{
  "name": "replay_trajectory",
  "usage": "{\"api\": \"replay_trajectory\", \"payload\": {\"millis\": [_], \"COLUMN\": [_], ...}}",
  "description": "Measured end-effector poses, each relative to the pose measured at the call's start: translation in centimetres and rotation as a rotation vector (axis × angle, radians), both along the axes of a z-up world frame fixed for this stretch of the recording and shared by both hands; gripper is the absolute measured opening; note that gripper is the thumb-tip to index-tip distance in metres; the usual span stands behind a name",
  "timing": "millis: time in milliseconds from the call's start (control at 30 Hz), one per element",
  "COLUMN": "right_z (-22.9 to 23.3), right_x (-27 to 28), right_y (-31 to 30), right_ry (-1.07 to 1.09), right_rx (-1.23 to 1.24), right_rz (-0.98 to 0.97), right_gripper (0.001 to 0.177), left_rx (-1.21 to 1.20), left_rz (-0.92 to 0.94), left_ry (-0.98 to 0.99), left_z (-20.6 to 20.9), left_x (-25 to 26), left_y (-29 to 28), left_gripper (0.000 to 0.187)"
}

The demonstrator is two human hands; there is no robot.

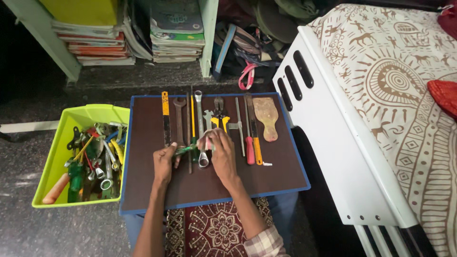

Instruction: The person sits on the floor and wipes various hand tools with a cloth. They pick up items such as a saw, screwdriver, hammer, wrench, and trowel from a green bin, wipe them, and place them on a small table.

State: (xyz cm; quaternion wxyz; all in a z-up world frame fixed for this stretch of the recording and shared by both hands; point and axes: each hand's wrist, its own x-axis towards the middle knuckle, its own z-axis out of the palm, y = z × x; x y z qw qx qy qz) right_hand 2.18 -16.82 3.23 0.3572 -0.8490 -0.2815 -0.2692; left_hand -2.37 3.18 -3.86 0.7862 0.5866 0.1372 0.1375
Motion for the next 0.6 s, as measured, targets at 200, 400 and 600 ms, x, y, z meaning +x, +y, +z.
{"api": "replay_trajectory", "payload": {"millis": [200,400,600], "right_z": [0.4,0.4,-2.1], "right_x": [-1.9,0.4,1.9], "right_y": [2.1,-0.2,-2.4], "right_ry": [0.014,0.042,0.171], "right_rx": [-0.09,-0.189,0.215], "right_rz": [0.182,0.055,-0.007], "right_gripper": [0.038,0.033,0.057], "left_rx": [-0.005,-0.019,-0.038], "left_rz": [0.029,0.046,0.045], "left_ry": [0.011,0.018,0.02], "left_z": [0.5,0.2,0.1], "left_x": [-0.1,0.1,0.1], "left_y": [-0.1,-0.1,-0.1], "left_gripper": [0.042,0.044,0.045]}}
